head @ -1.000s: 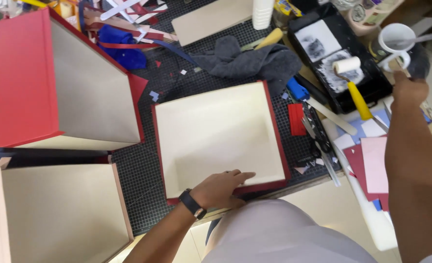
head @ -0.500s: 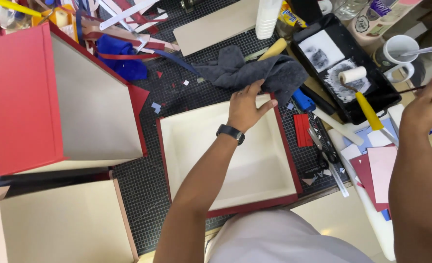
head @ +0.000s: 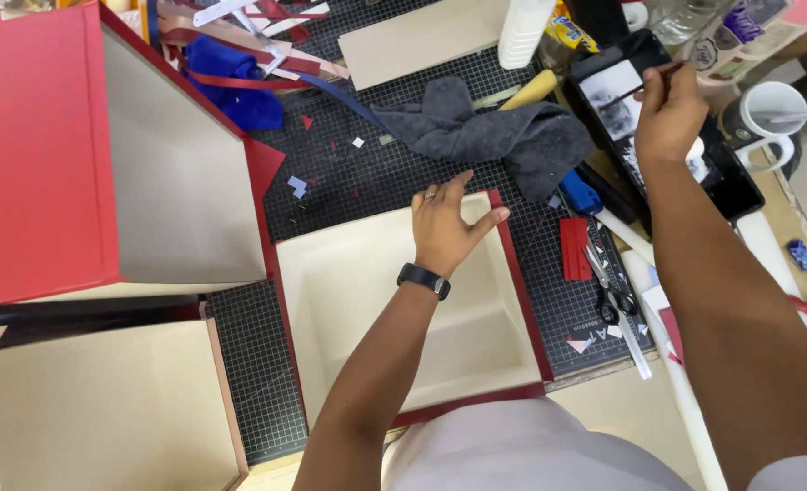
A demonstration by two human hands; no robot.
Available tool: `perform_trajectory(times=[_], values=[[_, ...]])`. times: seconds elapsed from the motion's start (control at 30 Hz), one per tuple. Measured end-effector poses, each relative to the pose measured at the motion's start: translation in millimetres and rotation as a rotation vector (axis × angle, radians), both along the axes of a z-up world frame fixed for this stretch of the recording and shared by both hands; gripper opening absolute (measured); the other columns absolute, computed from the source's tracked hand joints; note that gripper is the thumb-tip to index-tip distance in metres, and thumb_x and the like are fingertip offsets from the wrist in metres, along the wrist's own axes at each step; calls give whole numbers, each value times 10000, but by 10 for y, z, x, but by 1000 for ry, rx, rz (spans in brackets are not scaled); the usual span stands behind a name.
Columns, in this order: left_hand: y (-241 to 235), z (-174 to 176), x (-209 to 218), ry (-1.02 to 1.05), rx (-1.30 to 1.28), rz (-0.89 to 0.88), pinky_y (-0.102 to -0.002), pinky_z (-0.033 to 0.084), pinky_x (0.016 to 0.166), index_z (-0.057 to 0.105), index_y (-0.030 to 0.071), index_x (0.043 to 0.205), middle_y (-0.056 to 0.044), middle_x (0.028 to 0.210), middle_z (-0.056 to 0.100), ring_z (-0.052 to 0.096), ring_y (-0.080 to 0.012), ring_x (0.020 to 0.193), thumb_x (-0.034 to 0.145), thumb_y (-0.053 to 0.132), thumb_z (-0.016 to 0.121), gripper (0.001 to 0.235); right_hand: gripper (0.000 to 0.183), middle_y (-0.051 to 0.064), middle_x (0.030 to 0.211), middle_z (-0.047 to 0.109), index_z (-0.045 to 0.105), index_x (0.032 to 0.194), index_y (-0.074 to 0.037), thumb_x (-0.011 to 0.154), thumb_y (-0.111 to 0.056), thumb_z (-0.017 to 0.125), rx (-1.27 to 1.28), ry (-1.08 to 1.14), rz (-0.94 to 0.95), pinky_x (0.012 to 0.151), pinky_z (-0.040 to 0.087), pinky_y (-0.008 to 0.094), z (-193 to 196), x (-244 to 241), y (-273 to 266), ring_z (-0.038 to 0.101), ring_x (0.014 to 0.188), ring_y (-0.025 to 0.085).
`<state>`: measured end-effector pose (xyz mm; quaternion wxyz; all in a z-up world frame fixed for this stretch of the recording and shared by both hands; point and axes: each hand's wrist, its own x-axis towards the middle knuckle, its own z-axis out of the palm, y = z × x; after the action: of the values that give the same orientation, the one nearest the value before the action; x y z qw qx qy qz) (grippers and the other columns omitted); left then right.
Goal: Trimming excess material from the edges of a box lid and smoothing them using various hand tools like scissors and a scraper.
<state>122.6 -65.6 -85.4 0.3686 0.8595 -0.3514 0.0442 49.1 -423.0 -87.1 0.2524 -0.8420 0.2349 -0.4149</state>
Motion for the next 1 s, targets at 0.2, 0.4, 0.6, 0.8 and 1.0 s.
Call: perform_trajectory(times=[0.2,0.4,0.6,0.8,1.0], values=[[-8,2,44,34,14,-3,-421,413,924,673,99,1295,-77,1242,751,687,-303,1087,797,846,439,928,142,87,889,690,614,1128,-13,1202,-134,630,66,29,-23,590,566,389,-69,151,-279,757,674,198],[3,41,82,116,72,-47,-430,399,951,655,148,1329,-71,1272,736,664,-315,1134,784,857,421,924,190,48,767,641,595,1047,-27,1206,-110,656,73,-4,-82,529,539,354,-286,182,-454,710,578,158],[3,0,91,70,60,-45,-425,409,903,676,167,1280,-59,1190,760,680,-299,1055,809,823,449,838,176,52,801,755,627,1121,-48,1214,-185,689,53,4,-136,466,660,243,-154,101,-507,724,575,101],[-1,-63,92,89,63,-45,-433,403,926,678,181,1272,-53,1198,762,682,-295,1073,829,782,498,768,208,164,909,754,656,1172,-50,1180,-189,810,-468,311,-267,557,488,550,13,-648,-178,696,706,454],[-14,-9,71,118,35,-26,-430,415,898,701,199,1170,3,1153,765,687,-278,1024,810,721,599,642,191,162,882,731,649,1110,19,1246,-111,681,-243,149,-160,669,497,465,-297,-977,-11,697,761,356]])
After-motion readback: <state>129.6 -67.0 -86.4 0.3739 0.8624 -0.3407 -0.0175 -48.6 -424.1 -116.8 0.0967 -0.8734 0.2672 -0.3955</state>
